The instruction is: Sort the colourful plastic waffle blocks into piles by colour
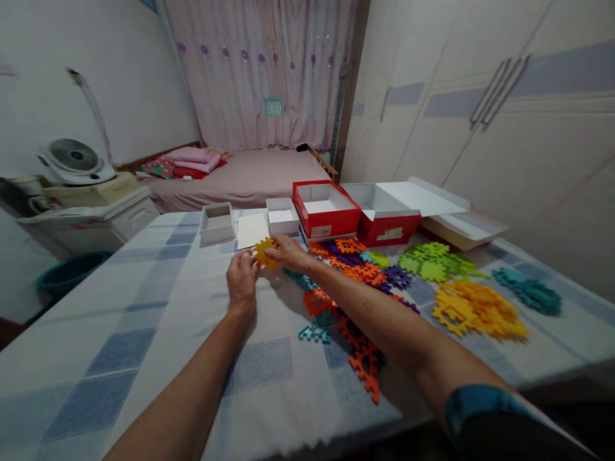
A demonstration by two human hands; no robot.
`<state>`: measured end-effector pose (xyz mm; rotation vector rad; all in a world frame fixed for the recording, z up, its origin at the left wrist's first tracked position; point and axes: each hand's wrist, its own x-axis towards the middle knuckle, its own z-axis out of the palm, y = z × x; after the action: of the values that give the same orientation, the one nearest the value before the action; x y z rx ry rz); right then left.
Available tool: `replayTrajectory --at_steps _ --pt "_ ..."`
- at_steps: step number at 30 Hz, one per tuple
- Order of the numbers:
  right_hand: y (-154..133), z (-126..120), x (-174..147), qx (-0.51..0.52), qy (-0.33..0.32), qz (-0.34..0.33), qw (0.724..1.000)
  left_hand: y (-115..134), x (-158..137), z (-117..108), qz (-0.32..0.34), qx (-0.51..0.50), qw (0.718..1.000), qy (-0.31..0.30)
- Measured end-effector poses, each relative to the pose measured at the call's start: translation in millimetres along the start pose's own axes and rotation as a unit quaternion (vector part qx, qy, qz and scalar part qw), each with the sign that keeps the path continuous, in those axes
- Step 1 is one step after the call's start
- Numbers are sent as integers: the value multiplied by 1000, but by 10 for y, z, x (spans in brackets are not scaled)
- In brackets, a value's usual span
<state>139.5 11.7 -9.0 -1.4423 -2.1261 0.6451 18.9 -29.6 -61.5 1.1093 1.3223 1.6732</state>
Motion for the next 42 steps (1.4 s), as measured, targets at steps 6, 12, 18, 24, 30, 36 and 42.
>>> replayTrajectory --at_steps 6,12,18,24,30,36,42 --pt "-113 -289 -353 155 65 -53 984 57 8 -5 3 -40 999 31" --pt "225 -1188 -1723 169 195 -49 965 51 -6 8 -30 11 999 36" --pt "1119 -1657 -3036 48 316 158 934 65 -26 20 -46 17 998 29" --pt "1316 -1542 -3465 -86 250 197 944 142 -121 9 -41 44 998 -5" --pt "1524 -1352 -3445 -202 305 125 922 113 -53 -13 -65 23 998 2" --pt "1630 -1209 -3435 -304 371 89 873 157 -118 -2 -66 32 997 -21" --pt "1648 -1093 -3408 -297 391 61 869 252 -276 -37 -62 133 985 -93"
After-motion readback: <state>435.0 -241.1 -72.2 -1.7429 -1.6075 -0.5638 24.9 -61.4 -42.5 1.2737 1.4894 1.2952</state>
